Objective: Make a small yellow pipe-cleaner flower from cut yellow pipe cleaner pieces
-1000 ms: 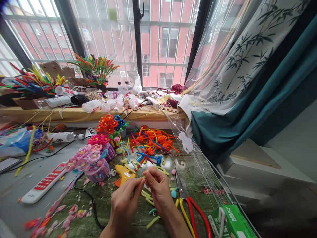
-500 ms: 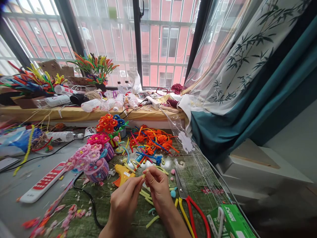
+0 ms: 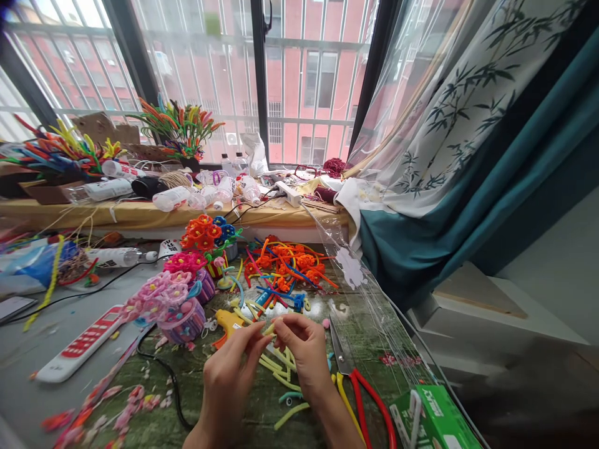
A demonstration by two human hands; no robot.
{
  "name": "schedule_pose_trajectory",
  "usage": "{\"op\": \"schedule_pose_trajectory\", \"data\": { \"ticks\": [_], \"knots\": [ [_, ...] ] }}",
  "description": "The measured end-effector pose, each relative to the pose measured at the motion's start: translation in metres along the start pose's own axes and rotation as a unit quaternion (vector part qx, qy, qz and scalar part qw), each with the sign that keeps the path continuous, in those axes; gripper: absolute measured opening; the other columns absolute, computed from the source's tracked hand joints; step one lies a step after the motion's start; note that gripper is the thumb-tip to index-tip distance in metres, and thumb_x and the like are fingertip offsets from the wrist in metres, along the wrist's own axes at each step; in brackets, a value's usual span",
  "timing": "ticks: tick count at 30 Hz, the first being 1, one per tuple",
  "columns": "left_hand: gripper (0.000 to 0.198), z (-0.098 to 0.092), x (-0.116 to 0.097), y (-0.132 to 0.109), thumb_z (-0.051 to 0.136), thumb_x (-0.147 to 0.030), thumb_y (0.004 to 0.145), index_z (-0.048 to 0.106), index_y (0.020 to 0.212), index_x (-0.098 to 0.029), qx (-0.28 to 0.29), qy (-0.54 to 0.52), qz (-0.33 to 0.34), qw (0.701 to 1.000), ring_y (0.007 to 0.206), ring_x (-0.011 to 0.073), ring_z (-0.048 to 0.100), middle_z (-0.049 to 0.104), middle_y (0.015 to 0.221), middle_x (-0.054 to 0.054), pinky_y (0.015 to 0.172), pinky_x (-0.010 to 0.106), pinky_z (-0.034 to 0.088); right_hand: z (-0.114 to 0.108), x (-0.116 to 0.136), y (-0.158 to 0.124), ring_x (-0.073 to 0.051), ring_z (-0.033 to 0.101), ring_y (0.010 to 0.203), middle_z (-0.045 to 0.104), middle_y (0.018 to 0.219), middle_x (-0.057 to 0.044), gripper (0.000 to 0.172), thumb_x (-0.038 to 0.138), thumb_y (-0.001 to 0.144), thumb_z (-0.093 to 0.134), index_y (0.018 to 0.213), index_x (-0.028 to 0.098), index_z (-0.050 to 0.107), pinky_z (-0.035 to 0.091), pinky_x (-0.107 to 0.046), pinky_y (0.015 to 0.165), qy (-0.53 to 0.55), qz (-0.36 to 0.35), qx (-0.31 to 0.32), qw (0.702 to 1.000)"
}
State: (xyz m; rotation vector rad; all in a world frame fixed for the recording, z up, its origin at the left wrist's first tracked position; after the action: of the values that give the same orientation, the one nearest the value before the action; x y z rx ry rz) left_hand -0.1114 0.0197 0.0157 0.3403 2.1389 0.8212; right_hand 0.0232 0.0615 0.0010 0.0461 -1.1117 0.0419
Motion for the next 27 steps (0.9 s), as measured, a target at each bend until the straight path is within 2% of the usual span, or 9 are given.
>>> {"op": "schedule_pose_trajectory", "data": {
  "ticks": [4,9,15,20,21,23,25,27],
  "knots": [
    [0.012,0.001,-0.002,0.005,0.065,-0.027,0.088,0.074,0.084,-0.020,-0.004,-0.098,-0.128,0.987,0.061,0.0181,0.071,0.076,0.073,0.003,0.061,0.023,0.055,0.003,0.000,0.000,-0.014,0.059,0.052,0.071,0.061,-0.003,0.031,0.043,0.063,0.088,0.076,0.017,0.080,0.046,-0.025,0.050,0.039,0.027,0.003,0.999],
    [0.020,0.000,-0.005,0.009,0.068,-0.036,0.084,0.071,0.077,-0.018,0.031,-0.214,-0.224,0.950,0.059,0.0183,0.068,0.071,0.063,0.002,0.056,0.023,0.053,0.009,0.004,-0.003,-0.013,0.060,0.051,0.071,0.059,-0.004,0.030,0.044,0.060,0.089,0.069,0.017,0.078,0.046,-0.024,0.050,0.039,0.041,0.010,0.998],
    [0.026,-0.003,-0.006,0.011,0.069,-0.041,0.082,0.070,0.073,-0.017,0.034,-0.242,-0.270,0.931,0.055,0.0162,0.062,0.067,0.060,0.002,0.053,0.022,0.049,0.003,0.000,-0.002,-0.012,0.058,0.049,0.068,0.056,-0.001,0.031,0.044,0.066,0.086,0.069,0.016,0.075,0.045,-0.022,0.049,-0.018,0.033,0.058,0.998],
    [0.030,-0.004,0.001,0.013,0.065,-0.045,0.082,0.068,0.073,-0.016,0.051,-0.209,-0.284,0.934,0.051,0.0155,0.057,0.064,0.057,0.001,0.050,0.022,0.044,-0.011,0.003,0.005,-0.012,0.055,0.047,0.067,0.062,-0.003,0.049,0.063,0.076,0.069,0.074,0.015,0.074,0.042,-0.025,0.047,-0.168,-0.007,0.044,0.985],
    [0.031,-0.004,0.003,0.013,0.061,-0.044,0.084,0.068,0.073,-0.016,0.080,-0.182,-0.280,0.939,0.051,0.0157,0.056,0.064,0.057,0.002,0.050,0.023,0.043,-0.015,0.005,0.007,-0.012,0.053,0.047,0.066,0.062,-0.003,0.052,0.067,0.079,0.063,0.077,0.015,0.074,0.041,-0.025,0.048,-0.193,-0.014,0.032,0.981],
    [0.029,-0.004,0.005,0.011,0.056,-0.038,0.087,0.068,0.071,-0.017,0.177,-0.110,-0.257,0.944,0.053,0.0164,0.056,0.063,0.057,0.002,0.051,0.023,0.039,-0.024,0.009,0.012,-0.012,0.050,0.046,0.064,0.059,-0.002,0.053,0.067,0.080,0.060,0.080,0.016,0.074,0.038,-0.025,0.046,-0.245,-0.020,0.014,0.969],
    [0.025,-0.003,0.006,0.007,0.056,-0.027,0.084,0.067,0.064,-0.018,0.278,-0.048,-0.228,0.932,0.054,0.0169,0.055,0.063,0.056,0.002,0.051,0.023,0.034,-0.030,0.013,0.015,-0.014,0.051,0.050,0.065,0.059,-0.003,0.043,0.059,0.075,0.068,0.072,0.016,0.075,0.037,-0.026,0.050,-0.318,-0.021,0.012,0.948],
    [0.020,-0.002,0.005,0.002,0.061,-0.021,0.077,0.067,0.058,-0.019,0.346,-0.010,-0.214,0.913,0.055,0.0170,0.054,0.062,0.054,0.001,0.052,0.024,0.029,-0.034,0.013,0.014,-0.016,0.053,0.053,0.066,0.057,-0.002,0.030,0.047,0.071,0.074,0.064,0.018,0.074,0.038,-0.027,0.056,-0.393,-0.014,0.024,0.919]
  ]
}}
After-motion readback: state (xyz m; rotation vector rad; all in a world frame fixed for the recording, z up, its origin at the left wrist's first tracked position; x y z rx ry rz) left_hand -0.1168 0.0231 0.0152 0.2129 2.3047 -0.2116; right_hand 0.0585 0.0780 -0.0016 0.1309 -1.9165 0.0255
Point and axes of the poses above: each hand's wrist, its own y-axis towards the middle knuckle, its own z-axis out of the palm, x = y × z, the point moved 1 cm from there along y, towards the middle knuckle
